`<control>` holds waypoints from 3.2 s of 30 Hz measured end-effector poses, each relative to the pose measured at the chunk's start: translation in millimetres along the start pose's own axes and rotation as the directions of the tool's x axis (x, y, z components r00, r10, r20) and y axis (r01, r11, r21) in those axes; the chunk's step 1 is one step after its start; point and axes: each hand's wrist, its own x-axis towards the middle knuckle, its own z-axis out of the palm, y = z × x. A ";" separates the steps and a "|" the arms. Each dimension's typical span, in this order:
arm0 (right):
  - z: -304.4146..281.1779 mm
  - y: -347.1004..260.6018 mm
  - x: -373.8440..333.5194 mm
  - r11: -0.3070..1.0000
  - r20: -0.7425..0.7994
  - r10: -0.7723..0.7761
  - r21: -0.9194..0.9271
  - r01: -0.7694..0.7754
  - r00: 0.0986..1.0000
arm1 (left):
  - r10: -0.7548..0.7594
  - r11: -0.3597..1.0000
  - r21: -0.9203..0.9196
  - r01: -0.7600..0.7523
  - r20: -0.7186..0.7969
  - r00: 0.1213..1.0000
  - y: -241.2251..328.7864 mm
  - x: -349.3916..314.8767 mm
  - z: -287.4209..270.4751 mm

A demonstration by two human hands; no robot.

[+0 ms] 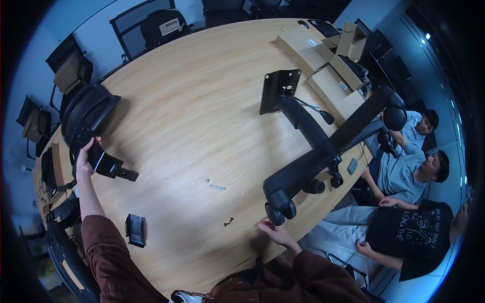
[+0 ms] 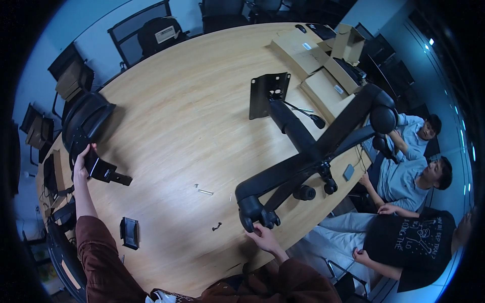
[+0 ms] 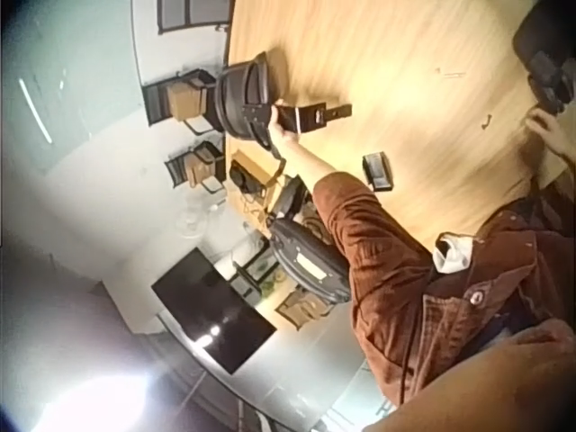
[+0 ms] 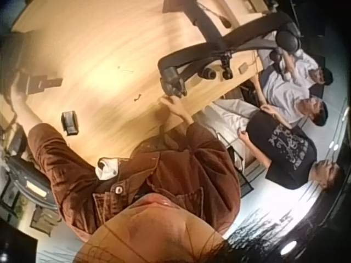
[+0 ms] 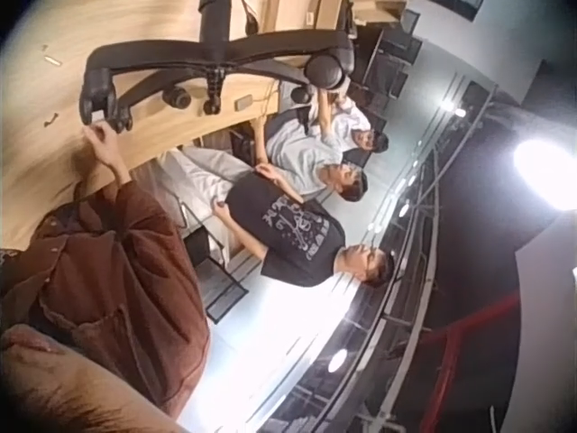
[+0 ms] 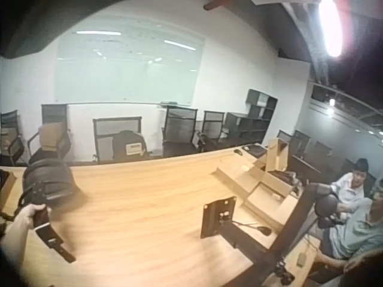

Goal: Assemble an office chair by attaching the seat and base components.

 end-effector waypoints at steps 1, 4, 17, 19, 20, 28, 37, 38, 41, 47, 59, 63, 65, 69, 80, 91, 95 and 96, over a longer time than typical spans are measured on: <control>0.7 -3.8 -2.6 0.999 0.030 -0.010 0.032 0.009 0.999 | -0.022 0.990 -0.137 0.028 0.046 0.999 0.0 3.7 -3.7; 2.4 -15.3 -8.1 0.999 0.056 0.034 -0.009 -0.034 0.998 | 0.088 0.950 -0.314 -0.005 0.250 0.964 -7.2 9.0 -12.4; 8.4 -35.5 -17.2 0.985 0.070 0.079 -0.159 -0.067 0.994 | 0.198 0.966 -0.207 -0.156 0.203 0.959 -27.0 9.4 -6.9; 7.9 -32.6 -17.1 0.992 0.096 0.063 -0.115 -0.052 0.993 | 0.212 0.964 -0.202 -0.172 0.198 0.957 -36.8 1.5 -3.2; 7.4 -29.9 -16.9 0.992 0.102 0.060 -0.113 -0.048 0.993 | 0.226 0.965 -0.179 -0.193 0.186 0.956 -42.4 -3.9 -0.1; 0.3 2.4 -16.0 0.994 0.115 -0.027 -0.098 0.039 0.993 | 0.300 0.949 -0.144 -0.281 0.138 0.944 -91.0 -81.2 41.8; 5.5 8.6 -22.8 0.999 0.166 -0.034 0.015 0.032 0.986 | 0.339 0.940 -0.056 -0.335 0.081 0.937 -139.5 -220.6 111.3; 5.8 7.7 -23.4 0.997 0.182 -0.078 0.018 0.077 0.980 | 0.350 0.937 -0.058 -0.346 0.095 0.932 -145.2 -236.7 119.0; 7.7 4.0 -25.7 0.994 0.200 -0.112 0.025 0.109 0.973 | 0.357 0.934 -0.006 -0.358 0.070 0.931 -159.3 -281.8 136.9; 12.0 -11.5 -27.9 0.986 0.254 -0.165 0.003 0.170 0.953 | 0.407 0.911 -0.001 -0.413 0.161 0.899 -181.5 -359.7 163.5; 21.6 -20.5 -34.7 0.971 0.359 -0.236 0.043 0.237 0.903 | 0.390 0.878 0.150 -0.454 0.327 0.861 -222.7 -446.4 172.0; 25.9 -21.8 -35.4 0.975 0.390 -0.213 0.024 0.222 0.896 | 0.357 0.899 0.165 -0.406 0.262 0.897 -231.6 -466.7 168.8; 31.9 -25.5 -35.3 0.978 0.416 -0.197 0.013 0.210 0.888 | 0.346 0.916 0.121 -0.383 0.251 0.904 -234.6 -474.1 166.6; 42.4 -31.9 -35.9 0.971 0.453 -0.209 -0.011 0.240 0.867 | 0.342 0.907 0.155 -0.392 0.271 0.900 -240.1 -479.7 160.0; 12.4 -22.0 -52.4 0.977 0.311 -0.202 0.004 0.212 0.929 | 0.341 0.923 0.078 -0.376 0.283 0.897 -241.2 -456.6 153.9; -14.0 -2.8 -83.6 0.974 0.112 -0.209 0.118 0.195 0.972 | 0.315 0.924 0.135 -0.358 0.262 0.912 -234.5 -417.5 156.4; -15.0 5.1 -96.3 0.983 0.035 -0.168 0.083 0.165 0.985 | 0.312 0.924 0.130 -0.360 0.292 0.904 -233.3 -406.1 154.6; -15.7 8.0 -99.0 0.979 0.006 -0.179 0.096 0.177 0.984 | 0.301 0.928 0.125 -0.351 0.301 0.905 -233.4 -403.7 154.4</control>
